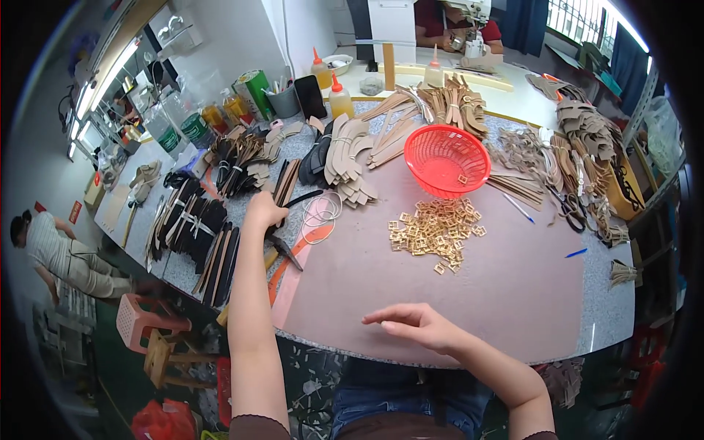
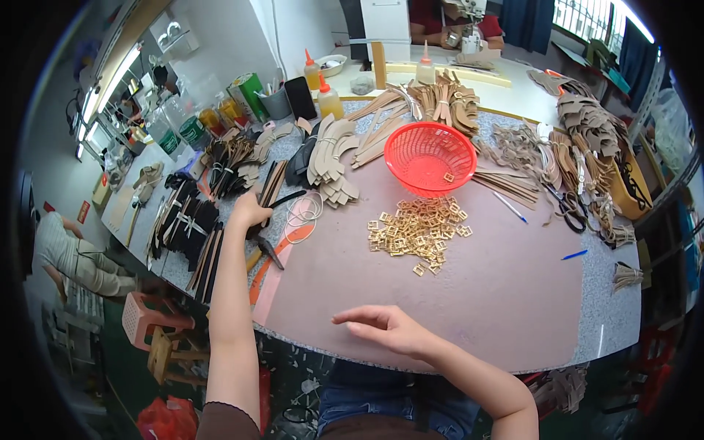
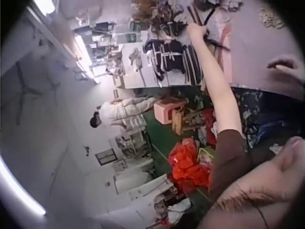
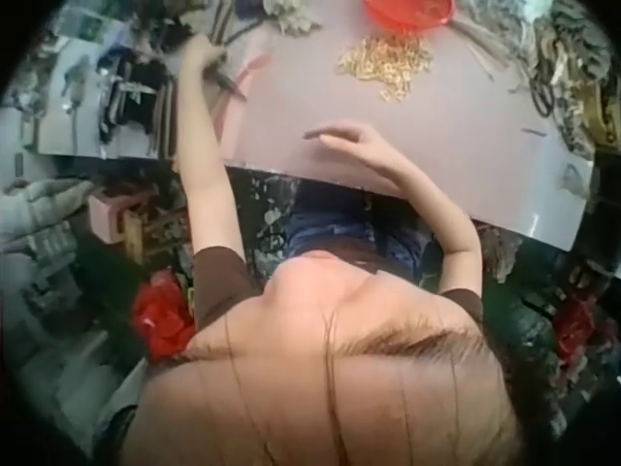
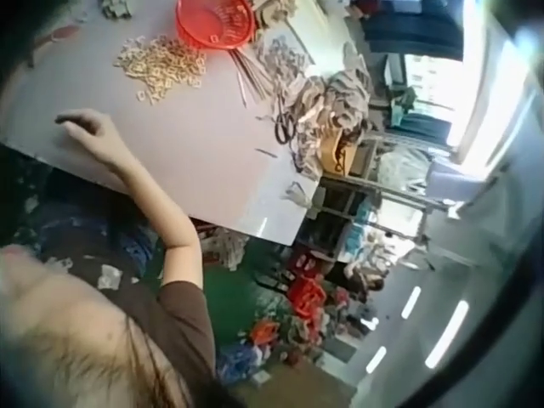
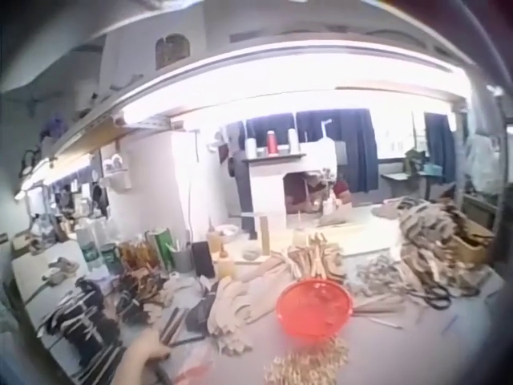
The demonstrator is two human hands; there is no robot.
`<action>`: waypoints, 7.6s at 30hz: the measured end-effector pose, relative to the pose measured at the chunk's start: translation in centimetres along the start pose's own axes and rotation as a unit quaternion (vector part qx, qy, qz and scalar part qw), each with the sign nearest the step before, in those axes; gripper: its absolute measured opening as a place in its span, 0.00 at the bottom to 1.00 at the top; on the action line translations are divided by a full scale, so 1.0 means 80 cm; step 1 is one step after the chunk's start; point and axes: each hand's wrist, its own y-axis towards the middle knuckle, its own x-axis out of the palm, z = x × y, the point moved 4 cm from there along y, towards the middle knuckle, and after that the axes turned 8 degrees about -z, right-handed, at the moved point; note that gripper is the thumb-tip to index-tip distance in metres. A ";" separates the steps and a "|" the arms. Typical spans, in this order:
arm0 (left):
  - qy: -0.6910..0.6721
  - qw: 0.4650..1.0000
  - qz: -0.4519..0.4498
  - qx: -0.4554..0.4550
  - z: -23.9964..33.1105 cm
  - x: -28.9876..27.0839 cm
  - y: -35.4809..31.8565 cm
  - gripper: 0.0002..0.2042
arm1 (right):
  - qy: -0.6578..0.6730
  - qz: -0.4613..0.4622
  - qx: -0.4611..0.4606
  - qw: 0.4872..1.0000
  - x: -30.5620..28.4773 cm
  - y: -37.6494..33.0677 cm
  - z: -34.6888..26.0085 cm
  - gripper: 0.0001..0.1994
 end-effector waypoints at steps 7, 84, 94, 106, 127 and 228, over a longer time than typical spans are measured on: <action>0.001 0.991 0.060 -0.122 0.000 0.022 0.032 0.22 | 0.002 -0.037 -0.023 0.999 0.010 -0.055 0.006 0.14; -0.745 0.604 -0.229 0.167 0.247 0.115 -0.321 0.09 | -0.251 0.227 -0.156 0.928 -0.043 -0.091 -0.046 0.05; -0.778 0.526 -0.325 0.112 0.269 0.122 -0.339 0.08 | -0.175 0.283 -0.185 0.925 -0.027 -0.089 -0.033 0.03; -0.406 0.870 0.068 0.272 0.270 0.097 -0.345 0.06 | -0.230 0.291 -0.109 0.922 -0.016 -0.112 -0.013 0.04; -0.332 0.887 0.075 0.312 0.274 0.089 -0.354 0.08 | -0.084 0.254 -0.061 0.962 -0.028 -0.108 -0.013 0.08; -0.777 0.583 -0.169 0.169 0.252 0.099 -0.307 0.09 | -0.388 0.334 -0.132 0.849 -0.077 -0.107 -0.047 0.05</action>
